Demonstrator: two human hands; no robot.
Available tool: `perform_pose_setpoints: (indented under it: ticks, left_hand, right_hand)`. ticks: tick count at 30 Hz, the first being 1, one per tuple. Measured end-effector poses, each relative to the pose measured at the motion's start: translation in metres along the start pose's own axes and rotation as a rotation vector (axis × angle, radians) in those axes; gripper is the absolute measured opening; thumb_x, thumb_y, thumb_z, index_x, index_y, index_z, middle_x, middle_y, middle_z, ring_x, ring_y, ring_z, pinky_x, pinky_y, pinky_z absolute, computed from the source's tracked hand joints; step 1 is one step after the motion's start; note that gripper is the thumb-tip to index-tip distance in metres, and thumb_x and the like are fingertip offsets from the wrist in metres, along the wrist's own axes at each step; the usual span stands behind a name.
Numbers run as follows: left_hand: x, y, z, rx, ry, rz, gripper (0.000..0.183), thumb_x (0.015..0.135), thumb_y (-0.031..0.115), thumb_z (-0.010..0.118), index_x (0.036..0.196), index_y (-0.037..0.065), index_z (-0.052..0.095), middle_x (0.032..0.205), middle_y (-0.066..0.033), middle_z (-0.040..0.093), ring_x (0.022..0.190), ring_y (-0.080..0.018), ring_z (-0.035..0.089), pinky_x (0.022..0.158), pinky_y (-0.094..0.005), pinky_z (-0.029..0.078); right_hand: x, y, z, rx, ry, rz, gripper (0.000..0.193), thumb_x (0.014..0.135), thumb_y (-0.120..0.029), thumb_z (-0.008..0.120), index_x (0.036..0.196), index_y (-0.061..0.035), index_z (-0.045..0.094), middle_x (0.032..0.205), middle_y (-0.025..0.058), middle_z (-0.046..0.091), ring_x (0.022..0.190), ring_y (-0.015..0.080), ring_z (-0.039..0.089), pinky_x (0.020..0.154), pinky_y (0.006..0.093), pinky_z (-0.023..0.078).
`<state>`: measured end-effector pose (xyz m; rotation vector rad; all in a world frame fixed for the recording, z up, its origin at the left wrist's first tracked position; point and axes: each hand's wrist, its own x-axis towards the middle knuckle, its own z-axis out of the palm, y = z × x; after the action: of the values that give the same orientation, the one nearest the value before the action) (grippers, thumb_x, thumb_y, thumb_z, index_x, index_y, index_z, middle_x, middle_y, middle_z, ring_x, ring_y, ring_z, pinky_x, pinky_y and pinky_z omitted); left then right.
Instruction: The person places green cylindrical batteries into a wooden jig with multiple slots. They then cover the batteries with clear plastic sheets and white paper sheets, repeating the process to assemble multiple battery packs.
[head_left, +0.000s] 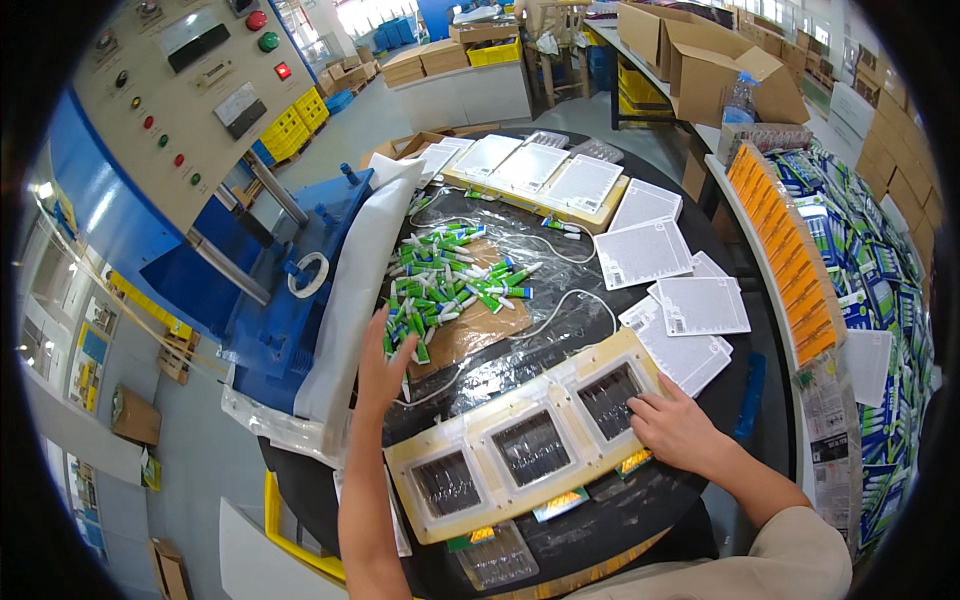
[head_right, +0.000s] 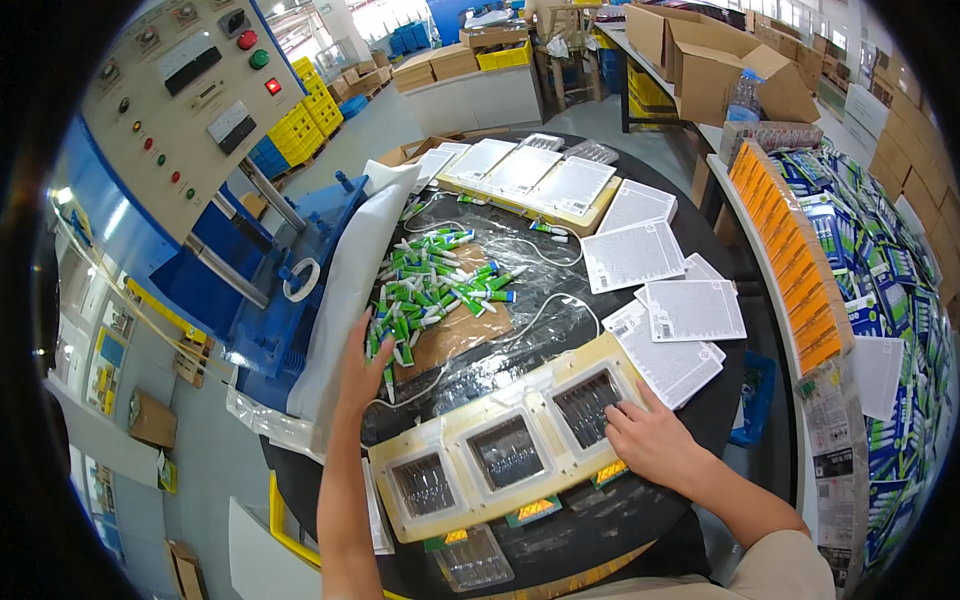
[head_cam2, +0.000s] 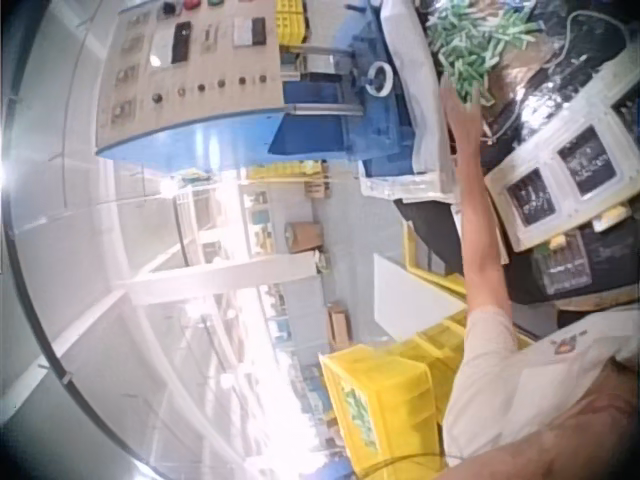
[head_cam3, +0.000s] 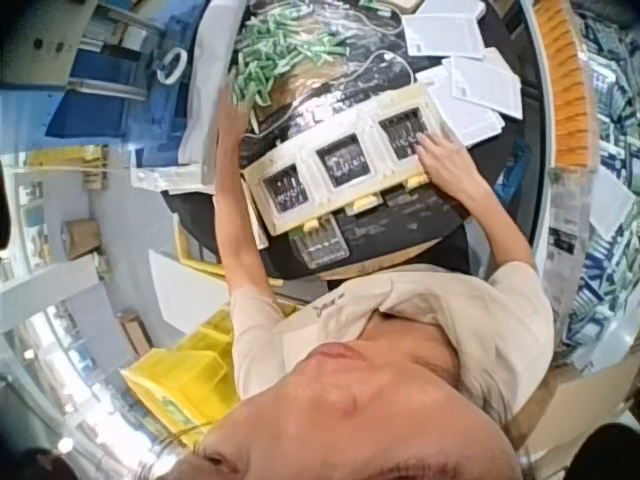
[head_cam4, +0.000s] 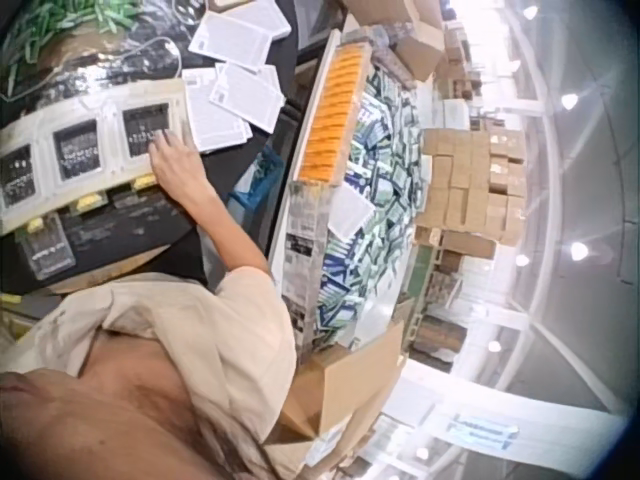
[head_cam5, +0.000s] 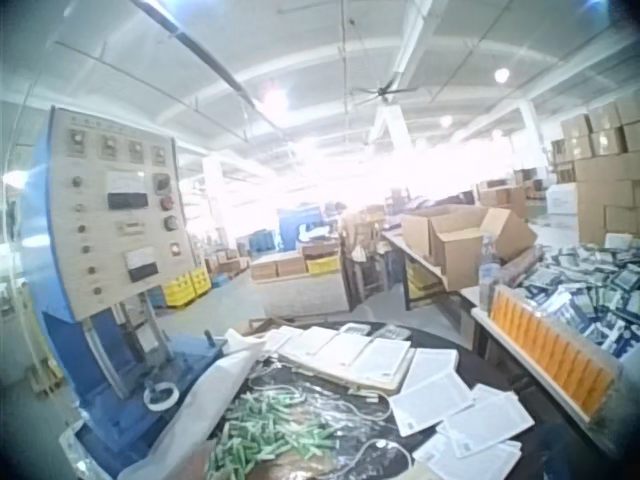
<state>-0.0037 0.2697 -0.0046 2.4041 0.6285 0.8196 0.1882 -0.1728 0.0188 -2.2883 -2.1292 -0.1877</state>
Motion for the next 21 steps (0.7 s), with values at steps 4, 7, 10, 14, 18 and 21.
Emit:
perform_pose_setpoints:
  ticks: [4,7,10,14,18,21]
  left_hand:
    - [0.085,-0.056,0.062,0.222,-0.157,-0.304,0.081,0.094,0.062,0.063,0.159,0.019,0.040,0.162,-0.0177,0.037,0.146,-0.0441,0.034,0.120,-0.0574,0.026]
    - [0.084,-0.052,0.099,0.402,-0.105,-0.370,0.077,0.091,0.069,0.061,0.154,0.026,0.049,0.164,-0.0139,0.035,0.148,-0.0454,0.031,0.117,-0.0662,0.024]
    - [0.056,-0.018,0.109,0.270,-0.086,-0.142,0.067,0.092,0.058,0.067,0.144,0.017,0.060,0.159,-0.0200,0.040,0.144,-0.0450,0.037,0.118,-0.0613,0.027]
    - [-0.001,0.040,0.111,0.314,-0.231,0.154,0.052,0.087,0.026,0.075,0.137,0.019,0.063,0.156,-0.0249,0.041,0.137,-0.0454,0.046,0.112,-0.0570,0.037]
    - [0.006,0.048,0.074,0.303,-0.290,0.318,0.053,0.079,0.000,0.072,0.128,0.019,0.070,0.148,-0.0121,0.056,0.134,-0.0364,0.053,0.111,-0.0542,0.040]
    - [0.007,0.051,0.038,0.285,-0.134,0.215,0.040,0.084,0.003,0.074,0.122,0.016,0.074,0.140,-0.0136,0.061,0.130,-0.0367,0.055,0.110,-0.0504,0.041]
  right_hand:
    - [0.004,-0.001,-0.022,0.162,-0.017,-0.005,0.027,0.090,-0.029,0.071,0.099,-0.0036,0.067,0.124,0.0138,0.067,0.121,0.0274,0.063,0.114,0.0544,0.038]
    - [0.004,0.004,-0.032,0.310,0.036,0.011,0.022,0.092,-0.023,0.071,0.099,-0.0030,0.067,0.122,0.0153,0.069,0.116,0.0282,0.066,0.110,0.0508,0.045]
    - [0.014,0.016,-0.029,0.382,0.158,0.081,0.017,0.091,-0.019,0.071,0.097,-0.0033,0.068,0.117,0.0123,0.071,0.108,0.0289,0.069,0.103,0.0471,0.051]
    - [0.051,0.036,-0.013,0.399,0.224,0.031,0.015,0.089,-0.017,0.072,0.098,-0.0046,0.069,0.102,0.0106,0.071,0.093,0.0290,0.070,0.083,0.0409,0.055]
    - [0.104,0.064,-0.007,0.482,0.296,0.087,0.013,0.089,-0.016,0.071,0.097,-0.0062,0.070,0.090,0.0092,0.070,0.084,0.0306,0.070,0.074,0.0412,0.056]
    - [0.156,0.074,0.006,0.475,0.272,0.093,0.011,0.090,-0.018,0.071,0.093,-0.0074,0.071,0.090,0.0089,0.069,0.086,0.0312,0.070,0.074,0.0431,0.056]
